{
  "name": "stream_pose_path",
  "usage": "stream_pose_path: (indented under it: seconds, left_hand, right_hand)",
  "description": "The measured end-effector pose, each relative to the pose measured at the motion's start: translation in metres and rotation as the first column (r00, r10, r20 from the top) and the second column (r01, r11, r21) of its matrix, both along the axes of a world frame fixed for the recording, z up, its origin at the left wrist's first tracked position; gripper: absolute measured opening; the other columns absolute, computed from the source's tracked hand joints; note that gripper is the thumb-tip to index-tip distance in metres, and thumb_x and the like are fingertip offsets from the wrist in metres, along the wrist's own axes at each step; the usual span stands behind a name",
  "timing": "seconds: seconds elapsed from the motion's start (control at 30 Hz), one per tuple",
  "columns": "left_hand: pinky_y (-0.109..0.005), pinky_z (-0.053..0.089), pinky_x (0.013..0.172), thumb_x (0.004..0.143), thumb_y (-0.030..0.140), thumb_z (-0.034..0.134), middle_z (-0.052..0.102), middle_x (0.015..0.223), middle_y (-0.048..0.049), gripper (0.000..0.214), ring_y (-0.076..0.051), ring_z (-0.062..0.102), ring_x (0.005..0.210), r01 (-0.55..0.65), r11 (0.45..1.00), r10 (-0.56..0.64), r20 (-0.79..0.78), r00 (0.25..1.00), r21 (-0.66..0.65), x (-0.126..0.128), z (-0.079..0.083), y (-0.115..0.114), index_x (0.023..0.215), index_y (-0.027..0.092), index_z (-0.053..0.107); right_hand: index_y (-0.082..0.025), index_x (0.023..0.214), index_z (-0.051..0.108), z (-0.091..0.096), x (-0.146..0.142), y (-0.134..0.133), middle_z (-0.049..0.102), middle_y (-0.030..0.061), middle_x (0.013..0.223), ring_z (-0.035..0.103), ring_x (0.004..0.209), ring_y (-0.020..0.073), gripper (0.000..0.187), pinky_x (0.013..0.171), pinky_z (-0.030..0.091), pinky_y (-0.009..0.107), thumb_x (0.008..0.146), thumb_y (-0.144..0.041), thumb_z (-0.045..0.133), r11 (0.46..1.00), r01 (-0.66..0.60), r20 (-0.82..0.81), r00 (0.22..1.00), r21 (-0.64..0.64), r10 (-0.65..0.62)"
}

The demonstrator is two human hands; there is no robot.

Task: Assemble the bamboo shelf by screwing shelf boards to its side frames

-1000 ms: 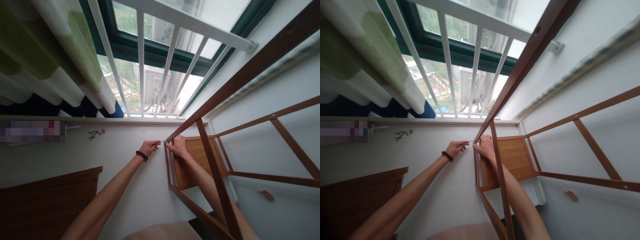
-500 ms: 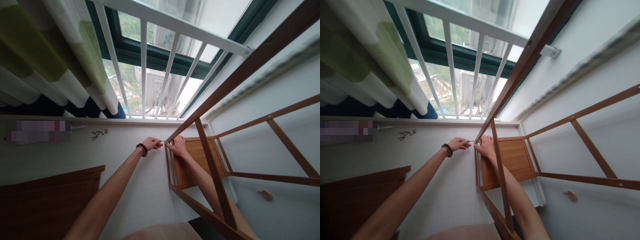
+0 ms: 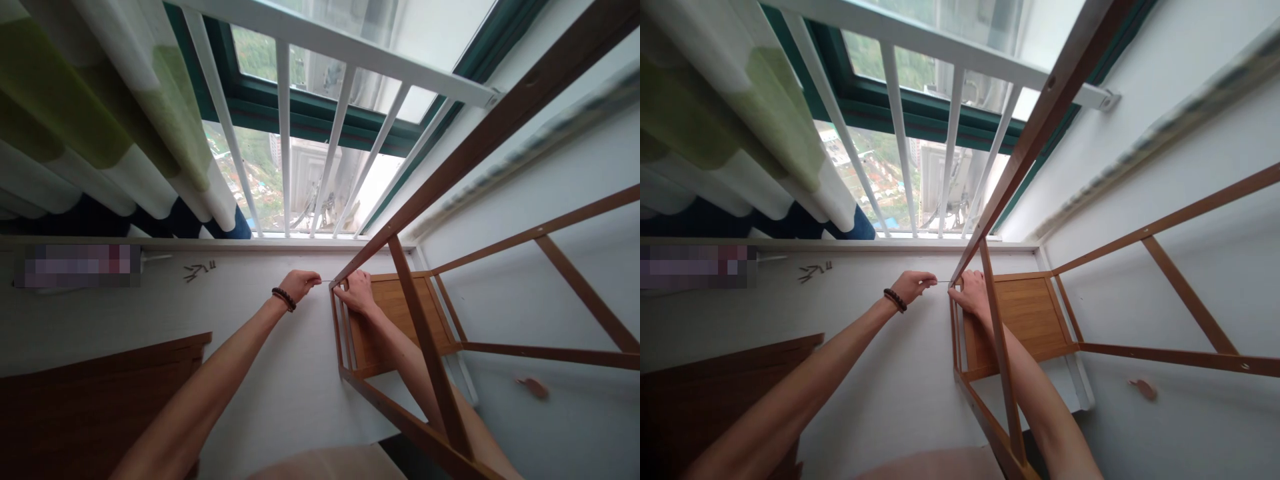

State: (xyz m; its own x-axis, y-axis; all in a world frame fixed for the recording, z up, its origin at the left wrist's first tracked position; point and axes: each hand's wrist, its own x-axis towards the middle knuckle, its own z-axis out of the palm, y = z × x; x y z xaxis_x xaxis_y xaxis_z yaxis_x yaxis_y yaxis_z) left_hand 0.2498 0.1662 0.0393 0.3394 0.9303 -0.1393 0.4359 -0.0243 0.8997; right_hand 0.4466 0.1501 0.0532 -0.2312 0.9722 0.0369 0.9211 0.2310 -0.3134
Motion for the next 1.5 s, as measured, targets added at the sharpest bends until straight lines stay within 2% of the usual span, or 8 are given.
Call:
stream_pose_path:
  seconds: [0.13, 0.33, 0.5, 0.6, 0.87, 1.17, 1.33, 1.5]
  left_hand:
    - [-0.028, 0.047, 0.073, 0.077, 0.034, 0.055, 0.069, 0.076, -0.0051, 0.021, -0.017, 0.063, 0.073, -0.026, 0.986, 0.039, -0.073, 0.997, 0.163, 0.004, -0.003, -0.018, 0.082, 0.019, 0.068]
    - [-0.033, 0.052, 0.076, 0.079, 0.049, 0.048, 0.068, 0.093, -0.014, 0.047, -0.018, 0.064, 0.077, -0.129, 0.915, 0.298, 0.423, 0.856, -0.383, 0.014, -0.006, -0.03, 0.096, 0.007, 0.063]
    - [-0.031, 0.051, 0.08, 0.074, 0.043, 0.06, 0.067, 0.096, -0.0163, 0.04, -0.016, 0.064, 0.078, 0.042, 0.758, 0.349, 0.46, 0.816, -0.651, 0.008, -0.006, -0.022, 0.092, 0.007, 0.061]
    - [-0.029, 0.052, 0.074, 0.069, 0.04, 0.065, 0.068, 0.088, -0.0144, 0.034, -0.015, 0.063, 0.071, 0.118, 0.777, 0.204, 0.425, 0.882, -0.618, 0.004, -0.009, -0.018, 0.081, 0.008, 0.063]
    - [-0.024, 0.046, 0.056, 0.076, 0.035, 0.05, 0.063, 0.057, -0.0017, 0.027, -0.011, 0.055, 0.05, 0.08, 0.995, -0.084, -0.059, 0.995, -0.058, 0.001, -0.011, -0.008, 0.082, 0.017, 0.069]
    - [-0.029, 0.05, 0.073, 0.066, 0.044, 0.063, 0.069, 0.088, -0.0134, 0.038, -0.017, 0.061, 0.076, 0.094, 0.814, 0.121, 0.326, 0.938, -0.573, 0.003, -0.004, 0.002, 0.079, 0.008, 0.066]
    - [-0.025, 0.05, 0.071, 0.057, 0.035, 0.074, 0.069, 0.09, -0.0135, 0.032, -0.014, 0.062, 0.075, 0.056, 0.74, 0.24, 0.341, 0.909, -0.67, 0.002, -0.001, 0.007, 0.073, 0.01, 0.065]
    - [-0.023, 0.048, 0.057, 0.053, 0.042, 0.075, 0.069, 0.09, -0.0149, 0.036, -0.017, 0.063, 0.076, 0.067, 0.713, 0.116, 0.212, 0.97, -0.698, -0.004, 0.007, 0.014, 0.068, 0.01, 0.065]
  right_hand:
    - [-0.018, 0.077, 0.055, -0.002, 0.0, 0.0, 0.052, 0.0014, 0.074, 0.041, 0.079, 0.0172, 0.022, 0.08, 0.024, 0.031, 0.072, -0.039, 0.051, 1.0, 0.002, 0.024, 1.0, 0.01, -0.002]
    - [-0.019, 0.076, 0.054, -0.002, 0.0, 0.001, 0.052, 0.0007, 0.072, 0.041, 0.077, 0.017, 0.02, 0.079, 0.025, 0.031, 0.071, -0.039, 0.052, 1.0, 0.004, 0.049, 0.999, 0.019, -0.005]
    - [-0.02, 0.077, 0.055, 0.0, -0.001, 0.0, 0.052, 0.0003, 0.073, 0.041, 0.077, 0.0166, 0.021, 0.079, 0.025, 0.031, 0.071, -0.039, 0.052, 1.0, 0.004, 0.042, 0.999, 0.008, -0.005]
    - [-0.02, 0.078, 0.055, 0.002, -0.001, -0.001, 0.053, 0.0006, 0.074, 0.042, 0.078, 0.017, 0.02, 0.079, 0.025, 0.031, 0.07, -0.038, 0.052, 1.0, 0.003, 0.035, 0.999, 0.003, -0.003]
    - [-0.02, 0.076, 0.055, 0.006, -0.003, -0.001, 0.054, 0.0012, 0.077, 0.043, 0.082, 0.0183, 0.016, 0.081, 0.025, 0.031, 0.068, -0.034, 0.054, 1.0, 0.004, 0.02, 1.0, -0.016, -0.003]
    - [-0.02, 0.081, 0.057, 0.006, -0.003, -0.001, 0.054, 0.0017, 0.079, 0.043, 0.083, 0.0186, 0.02, 0.082, 0.025, 0.032, 0.069, -0.036, 0.054, 1.0, 0.004, 0.011, 1.0, -0.018, -0.004]
    - [-0.02, 0.082, 0.058, 0.006, -0.003, -0.001, 0.054, 0.0012, 0.077, 0.043, 0.082, 0.0179, 0.021, 0.081, 0.025, 0.031, 0.069, -0.038, 0.054, 0.999, 0.011, 0.02, 1.0, -0.032, -0.011]
    - [-0.019, 0.078, 0.057, 0.007, -0.004, -0.001, 0.053, 0.001, 0.074, 0.043, 0.08, 0.0173, 0.021, 0.08, 0.025, 0.031, 0.07, -0.038, 0.054, 0.999, 0.02, 0.036, 0.999, -0.037, -0.019]
